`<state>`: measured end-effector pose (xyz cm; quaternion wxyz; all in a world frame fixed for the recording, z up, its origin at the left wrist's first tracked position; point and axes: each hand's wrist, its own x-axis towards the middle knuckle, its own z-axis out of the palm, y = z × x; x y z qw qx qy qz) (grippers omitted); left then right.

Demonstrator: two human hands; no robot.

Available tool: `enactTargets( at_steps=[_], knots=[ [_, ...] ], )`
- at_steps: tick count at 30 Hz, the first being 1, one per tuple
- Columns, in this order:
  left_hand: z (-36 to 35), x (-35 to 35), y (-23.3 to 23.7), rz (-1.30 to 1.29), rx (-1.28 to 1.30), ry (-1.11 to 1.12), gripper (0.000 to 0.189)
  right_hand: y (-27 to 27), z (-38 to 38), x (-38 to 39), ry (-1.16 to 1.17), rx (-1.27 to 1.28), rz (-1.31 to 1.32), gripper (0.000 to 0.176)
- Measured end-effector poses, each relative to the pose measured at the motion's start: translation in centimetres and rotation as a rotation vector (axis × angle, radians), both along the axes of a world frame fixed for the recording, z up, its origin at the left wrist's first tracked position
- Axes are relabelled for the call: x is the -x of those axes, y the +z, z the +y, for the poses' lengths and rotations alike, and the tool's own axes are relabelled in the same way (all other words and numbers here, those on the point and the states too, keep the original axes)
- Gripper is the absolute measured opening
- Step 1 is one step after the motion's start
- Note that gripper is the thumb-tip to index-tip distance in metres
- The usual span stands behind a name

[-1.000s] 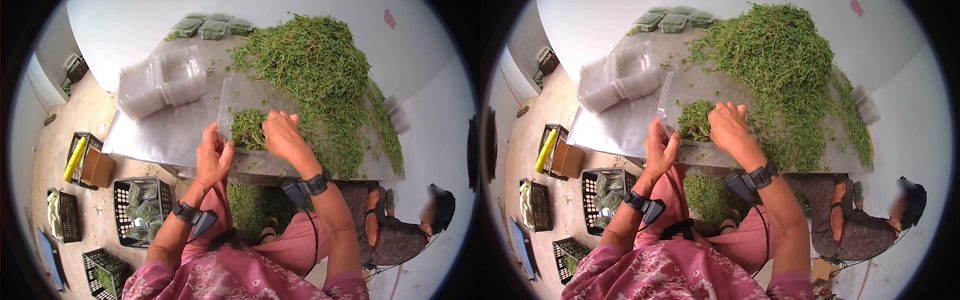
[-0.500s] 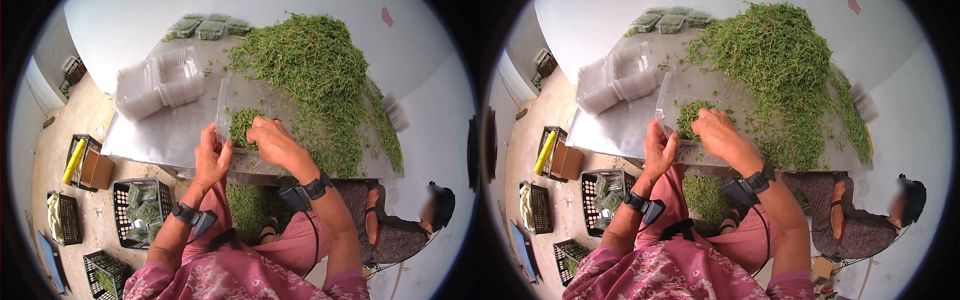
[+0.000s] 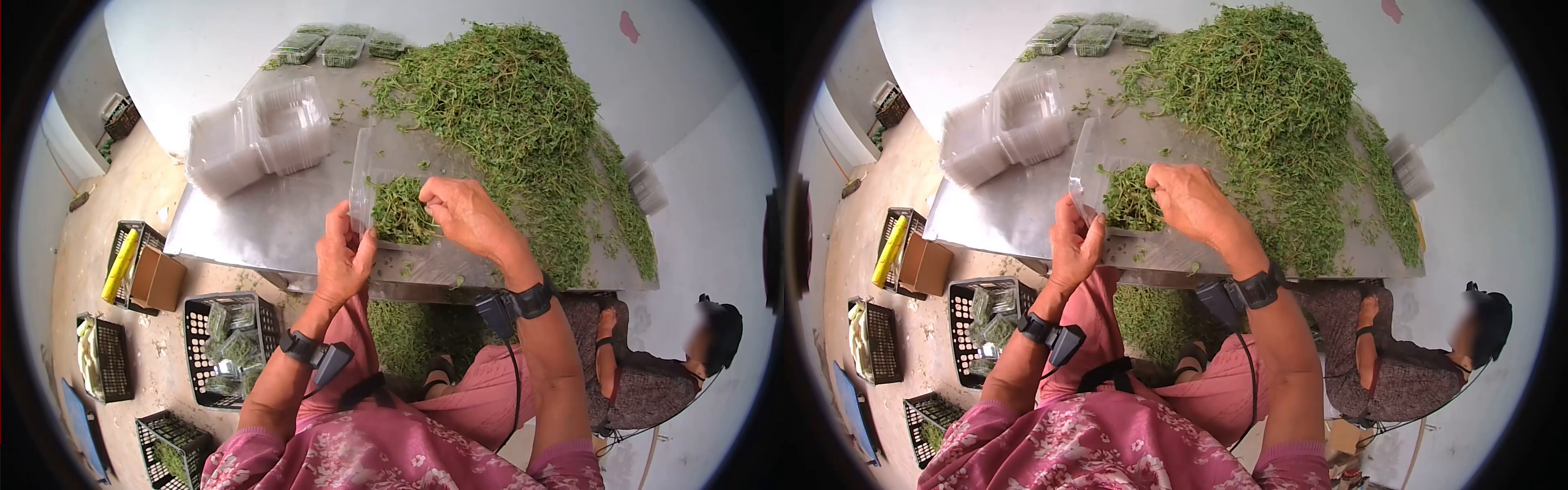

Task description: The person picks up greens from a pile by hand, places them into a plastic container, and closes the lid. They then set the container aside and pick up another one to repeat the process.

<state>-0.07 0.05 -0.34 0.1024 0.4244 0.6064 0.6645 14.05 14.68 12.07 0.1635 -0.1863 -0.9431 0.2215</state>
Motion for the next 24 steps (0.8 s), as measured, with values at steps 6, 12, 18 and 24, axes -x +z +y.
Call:
enactTargets(
  at_steps=[6, 12, 18, 24],
  knots=[
    [0.0, 0.1, 0.2, 0.032, 0.009, 0.006, 0.051, -0.4, -0.2, 0.2, -0.041, -0.006, -0.137, 0.016],
    [-0.1, -0.2, 0.5, 0.009, 0.004, 0.000, 0.050, 0.1, -1.3, 0.2, -0.092, -0.181, -0.379, 0.019],
    [-0.1, -0.1, 0.4, -0.007, 0.007, -0.006, 0.051, -1.6, -1.7, 0.9, -0.163, -0.295, -0.378, 0.015],
    [-0.1, -0.2, 0.6, 0.034, 0.011, 0.018, 0.051, -0.9, -2.0, 2.1, -0.218, -0.092, -0.366, 0.014]
  ],
)
